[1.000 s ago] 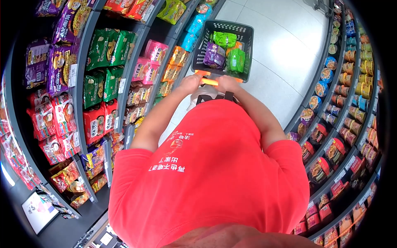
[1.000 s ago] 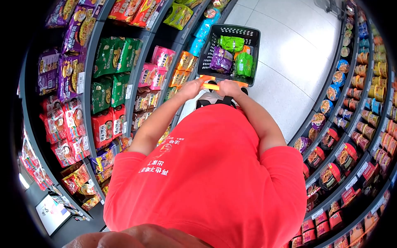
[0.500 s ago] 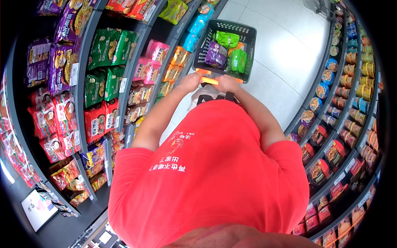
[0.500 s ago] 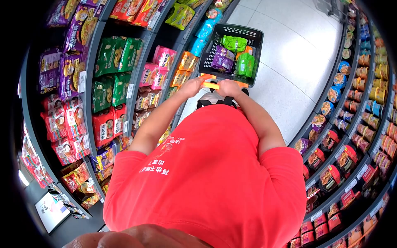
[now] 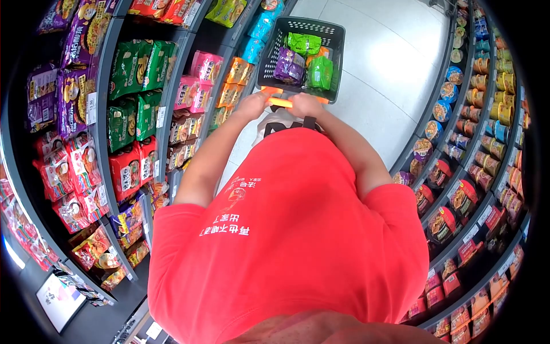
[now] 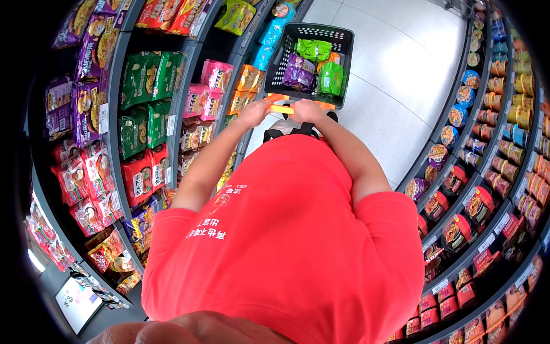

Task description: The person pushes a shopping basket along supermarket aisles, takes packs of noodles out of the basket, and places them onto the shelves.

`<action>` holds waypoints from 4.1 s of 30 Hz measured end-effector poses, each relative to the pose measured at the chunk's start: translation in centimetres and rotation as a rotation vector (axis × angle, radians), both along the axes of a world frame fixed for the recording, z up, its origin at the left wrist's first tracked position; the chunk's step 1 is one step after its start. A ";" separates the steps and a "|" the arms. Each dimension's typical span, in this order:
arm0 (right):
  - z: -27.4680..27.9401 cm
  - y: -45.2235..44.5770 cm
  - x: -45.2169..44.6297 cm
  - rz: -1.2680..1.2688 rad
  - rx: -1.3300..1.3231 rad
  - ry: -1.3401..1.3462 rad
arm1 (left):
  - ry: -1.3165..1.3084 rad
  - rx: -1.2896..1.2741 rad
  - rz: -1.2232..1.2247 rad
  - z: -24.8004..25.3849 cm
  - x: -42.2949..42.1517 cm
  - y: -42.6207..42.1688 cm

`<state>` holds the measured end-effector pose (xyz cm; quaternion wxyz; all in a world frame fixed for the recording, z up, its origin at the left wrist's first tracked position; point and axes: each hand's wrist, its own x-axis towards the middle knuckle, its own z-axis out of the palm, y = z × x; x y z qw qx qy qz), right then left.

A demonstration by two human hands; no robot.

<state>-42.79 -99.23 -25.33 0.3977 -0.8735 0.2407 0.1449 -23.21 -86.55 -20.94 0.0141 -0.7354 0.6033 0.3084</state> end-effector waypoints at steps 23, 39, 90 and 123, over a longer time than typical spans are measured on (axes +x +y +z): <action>0.2 -0.2 0.1 0.010 0.017 0.002 | 0.105 -0.244 0.321 0.4 -2.5 2.1; 0.5 -0.2 0.4 0.031 0.002 -0.002 | 0.169 -0.182 0.660 0.5 -4.6 4.8; -1.9 2.2 -1.7 0.075 -0.153 0.051 | 0.098 0.114 0.610 -3.3 -3.7 14.7; 2.5 15.5 -0.3 0.008 -0.218 0.165 | 0.599 0.073 1.439 -8.5 2.0 44.5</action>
